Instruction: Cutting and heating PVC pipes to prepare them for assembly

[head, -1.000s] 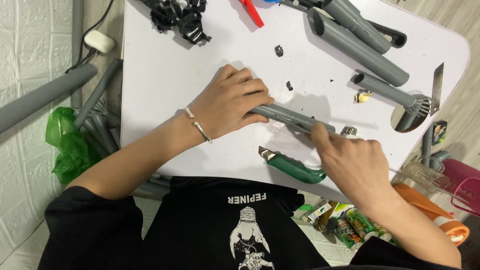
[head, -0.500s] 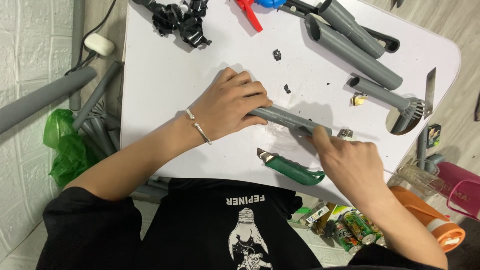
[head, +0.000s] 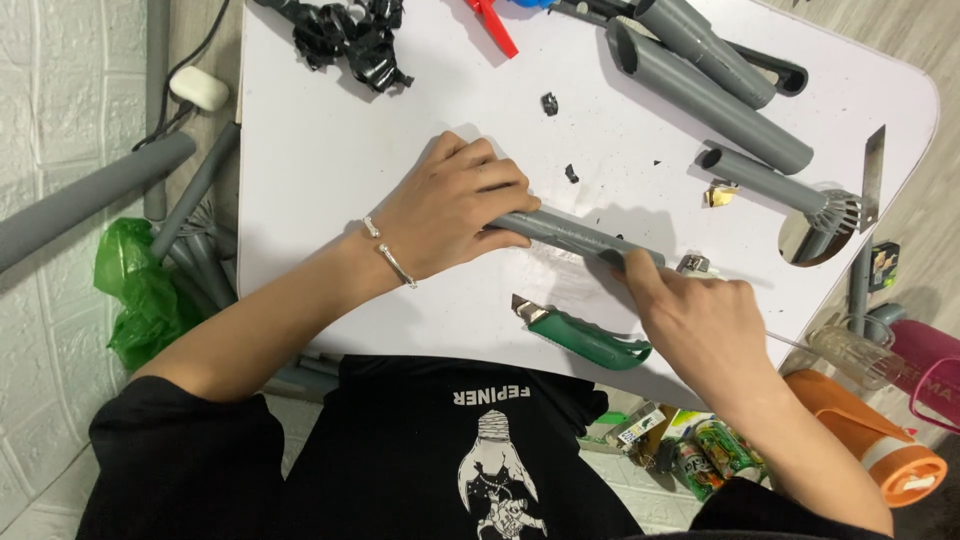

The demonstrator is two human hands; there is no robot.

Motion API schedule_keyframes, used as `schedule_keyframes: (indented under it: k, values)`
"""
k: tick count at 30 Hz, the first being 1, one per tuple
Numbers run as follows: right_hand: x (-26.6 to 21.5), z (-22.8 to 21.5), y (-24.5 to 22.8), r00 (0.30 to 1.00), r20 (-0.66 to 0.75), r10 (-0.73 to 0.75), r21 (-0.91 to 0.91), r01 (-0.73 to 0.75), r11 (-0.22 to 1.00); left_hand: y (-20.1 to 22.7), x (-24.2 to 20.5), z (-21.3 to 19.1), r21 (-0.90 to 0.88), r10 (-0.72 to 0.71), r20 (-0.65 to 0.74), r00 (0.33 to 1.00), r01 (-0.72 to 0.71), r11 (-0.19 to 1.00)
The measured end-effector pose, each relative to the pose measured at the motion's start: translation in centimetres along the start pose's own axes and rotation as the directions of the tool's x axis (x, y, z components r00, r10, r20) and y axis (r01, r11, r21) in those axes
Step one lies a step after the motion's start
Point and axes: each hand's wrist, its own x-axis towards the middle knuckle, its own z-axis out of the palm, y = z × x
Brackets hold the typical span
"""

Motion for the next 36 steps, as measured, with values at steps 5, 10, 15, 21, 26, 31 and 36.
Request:
schedule_keyframes:
  k: [5,10,15,21,26,31,36]
  values:
    - [-0.7,0.8,-0.3,1.0,-0.018,-0.005,-0.095,0.003,0.995,0.3,-0.1,0.1,0.007,-0.006,0.017,1.0,0.006,1.0]
    - [-1.4,-0.4,0.9,0.998,-0.047,-0.029,0.056,0.032,0.998,0.2,0.0,0.0,-0.014,-0.034,0.039,0.999,0.034,0.999]
    - [-2.7,-2.6,1.5,0.975,-0.164,0.149,0.413,-0.07,0.908,0.4,0.2,-0.4,0.034,0.019,-0.001,1.0,-0.019,0.999]
    - [-2.1,-2.0,1.1,0.978,-0.178,0.105,0.459,-0.011,0.888,0.4,0.1,-0.5,-0.007,0.031,-0.011,0.999,-0.031,0.999]
    - [-1.1,-1.8,0.5,0.955,-0.272,0.121,0.409,0.001,0.913,0.1,-0.2,-0.3,-0.014,0.033,-0.005,0.999,-0.033,0.999]
    - [-0.6,0.0,0.0,0.975,-0.222,0.025,0.186,0.017,0.982,0.1,-0.2,-0.2,-0.006,0.043,-0.002,0.999,-0.043,0.999]
    - [0.2,-0.1,-0.7,0.988,-0.148,0.042,0.225,-0.008,0.974,0.0,-0.2,-0.2,0.012,0.052,-0.023,0.998,-0.052,0.999]
